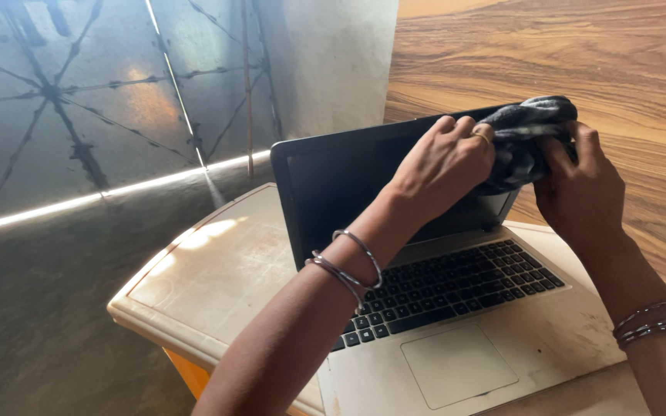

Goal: The person wipes the side of a dark refrigerator with a cloth while sitting on the floor. They then move to a small table and clean a laptop, wiping the keyboard, screen, and exterior casing with the same cloth.

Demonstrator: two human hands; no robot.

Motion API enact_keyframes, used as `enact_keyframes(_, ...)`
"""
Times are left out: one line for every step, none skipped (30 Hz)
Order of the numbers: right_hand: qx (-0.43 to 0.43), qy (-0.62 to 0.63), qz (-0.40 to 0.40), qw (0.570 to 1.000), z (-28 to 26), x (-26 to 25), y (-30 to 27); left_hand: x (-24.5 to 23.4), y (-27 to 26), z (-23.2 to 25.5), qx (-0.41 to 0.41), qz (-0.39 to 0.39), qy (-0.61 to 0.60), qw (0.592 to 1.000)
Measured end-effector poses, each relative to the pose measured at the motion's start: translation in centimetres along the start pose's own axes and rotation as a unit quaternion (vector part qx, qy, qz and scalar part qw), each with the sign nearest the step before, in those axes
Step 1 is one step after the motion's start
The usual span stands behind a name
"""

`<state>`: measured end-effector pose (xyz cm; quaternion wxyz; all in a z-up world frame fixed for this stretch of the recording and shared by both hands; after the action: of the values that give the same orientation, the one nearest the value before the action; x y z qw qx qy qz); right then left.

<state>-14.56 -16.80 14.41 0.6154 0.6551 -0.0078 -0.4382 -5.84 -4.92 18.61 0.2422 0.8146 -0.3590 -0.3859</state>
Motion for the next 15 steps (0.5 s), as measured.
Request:
enact_keyframes(-0.006,-0.001,0.007,1.0,-0.7,-0.5,0.4,-0.9,-0.4,-0.7,-0.005,0.013,0.004,1.0)
enact_keyframes(-0.013,-0.002,0.013,1.0,-1.6,-1.0,0.7,-1.5,-0.9,-1.3,-0.009,0.01,0.006,1.0)
enact_keyframes(-0.022,0.0,0.015,1.0,-2.5,-1.3,1.0,-2.1,-1.4,-2.0,-0.012,0.008,0.007,1.0)
enact_keyframes(-0.03,0.001,0.016,0.999,-3.3,-1.7,1.4,-2.7,-1.9,-2.8,-0.016,0.005,0.008,1.0)
enact_keyframes(-0.04,0.002,0.017,0.999,-4.3,-2.1,1.6,-3.3,-2.6,-3.5,-0.021,-0.001,0.005,1.0)
enact_keyframes(-0.048,0.01,0.018,0.999,-5.2,-2.4,1.8,-3.8,-3.3,-4.1,-0.026,-0.007,0.003,1.0)
enact_keyframes(-0.055,0.018,0.018,0.998,-6.0,-2.7,2.0,-4.4,-4.0,-4.8,-0.03,-0.014,0.0,0.999)
enact_keyframes(-0.063,0.026,0.019,0.998,-6.9,-2.9,2.1,-4.9,-4.8,-5.5,-0.038,-0.02,-0.01,0.999)
enact_keyframes(-0.073,0.027,0.021,0.997,-8.0,-3.2,2.2,-5.4,-5.8,-6.1,-0.046,-0.026,-0.018,0.998)
enact_keyframes(-0.084,0.028,0.024,0.996,-9.0,-3.5,2.3,-5.9,-6.7,-6.7,-0.054,-0.033,-0.027,0.998)
enact_keyframes(-0.096,0.028,0.026,0.995,-10.1,-3.7,2.5,-6.4,-7.6,-7.3,-0.06,-0.034,-0.031,0.997)
enact_keyframes(-0.097,0.026,0.019,0.995,-11.0,-3.7,2.7,-6.9,-8.6,-7.8,-0.067,-0.036,-0.036,0.996)
enact_keyframes(-0.099,0.023,0.011,0.995,-12.0,-3.7,2.9,-7.2,-9.5,-8.2,-0.073,-0.038,-0.041,0.996)
enact_keyframes(-0.1,0.021,0.003,0.995,-13.0,-3.7,3.1,-7.8,-10.5,-8.6,-0.075,-0.029,-0.034,0.996)
enact_keyframes(-0.117,0.018,0.012,0.993,-14.2,-3.9,3.2,-8.3,-11.4,-9.0,-0.077,-0.02,-0.028,0.996)
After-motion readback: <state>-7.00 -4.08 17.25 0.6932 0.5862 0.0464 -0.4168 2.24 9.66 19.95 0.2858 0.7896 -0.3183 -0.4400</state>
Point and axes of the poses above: each hand's wrist, its own y-axis towards the middle knuckle, its own x-axis out of the palm, z = x × y, the point moved 10 cm from there along y, towards the middle knuckle, and after that the axes turned 12 degrees about -z, right-handed, at the moved point
